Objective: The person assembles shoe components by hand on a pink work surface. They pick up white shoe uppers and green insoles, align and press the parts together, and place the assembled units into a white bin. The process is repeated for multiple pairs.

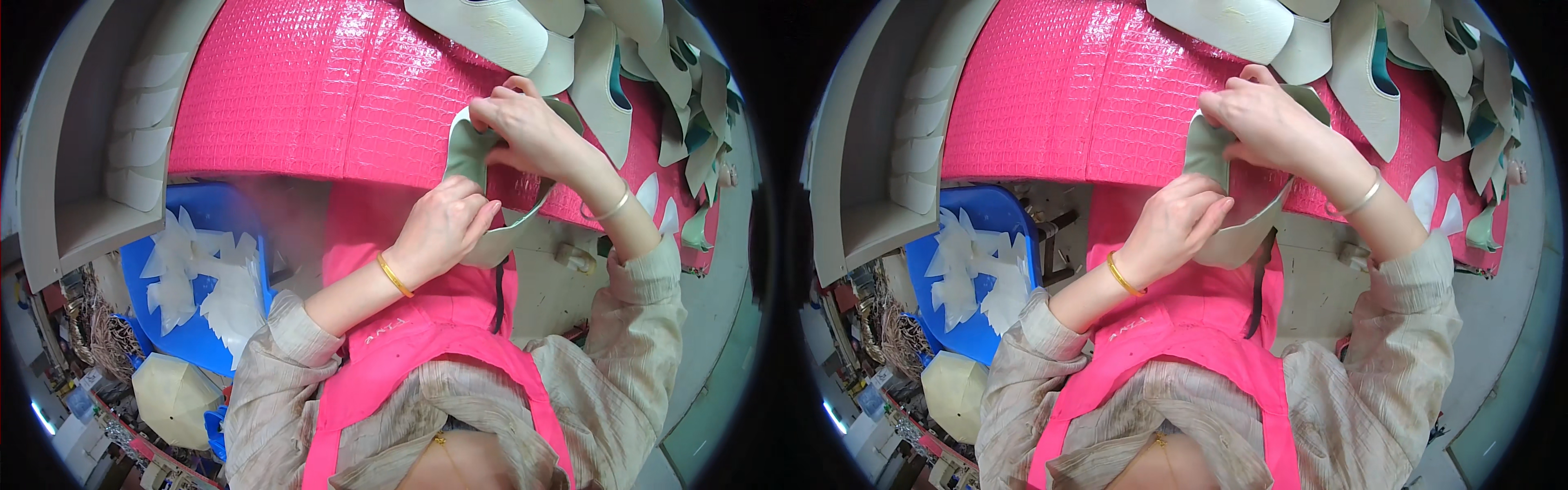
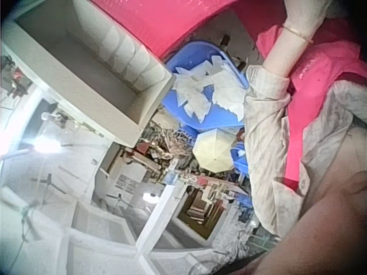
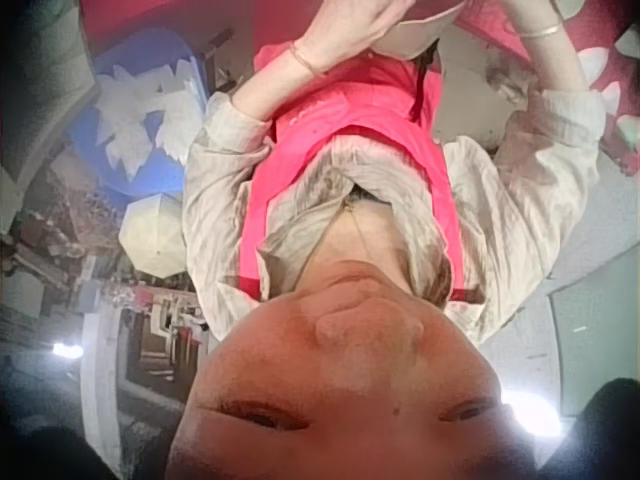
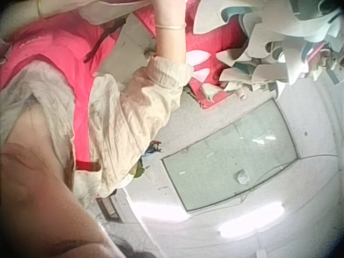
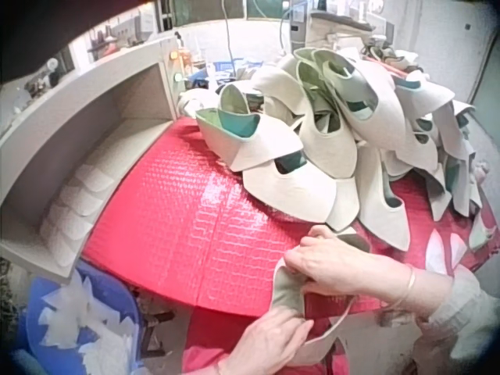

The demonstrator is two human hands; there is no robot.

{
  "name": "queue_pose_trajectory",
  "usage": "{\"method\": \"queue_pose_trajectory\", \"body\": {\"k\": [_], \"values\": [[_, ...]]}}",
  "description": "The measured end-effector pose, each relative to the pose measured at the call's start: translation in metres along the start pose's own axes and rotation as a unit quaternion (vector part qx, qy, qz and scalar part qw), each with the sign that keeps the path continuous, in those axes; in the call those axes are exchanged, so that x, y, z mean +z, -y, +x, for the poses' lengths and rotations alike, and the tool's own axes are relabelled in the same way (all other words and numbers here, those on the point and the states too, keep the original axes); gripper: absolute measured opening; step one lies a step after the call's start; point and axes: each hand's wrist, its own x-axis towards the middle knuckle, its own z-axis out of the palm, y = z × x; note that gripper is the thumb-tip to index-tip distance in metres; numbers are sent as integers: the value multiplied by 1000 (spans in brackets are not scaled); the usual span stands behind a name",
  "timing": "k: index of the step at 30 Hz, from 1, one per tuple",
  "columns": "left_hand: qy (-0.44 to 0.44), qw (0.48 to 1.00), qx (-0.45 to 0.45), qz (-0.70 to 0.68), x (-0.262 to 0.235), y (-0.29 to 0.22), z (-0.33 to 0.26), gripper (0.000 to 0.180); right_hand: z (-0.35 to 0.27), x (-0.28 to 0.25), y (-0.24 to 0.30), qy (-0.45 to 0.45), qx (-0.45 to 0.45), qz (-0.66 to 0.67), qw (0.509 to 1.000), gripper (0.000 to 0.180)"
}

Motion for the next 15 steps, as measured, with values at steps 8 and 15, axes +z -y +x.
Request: {"method": "queue_pose_trajectory", "body": {"k": [8,15], "values": [[-17,1000,5,-17,2,3,-2,14,10,10,-10,41,-3,151,988,22],[-10,1000,4,-5,1,-3,-5,12,9,-8,-20,125,-30,181,975,10]]}}
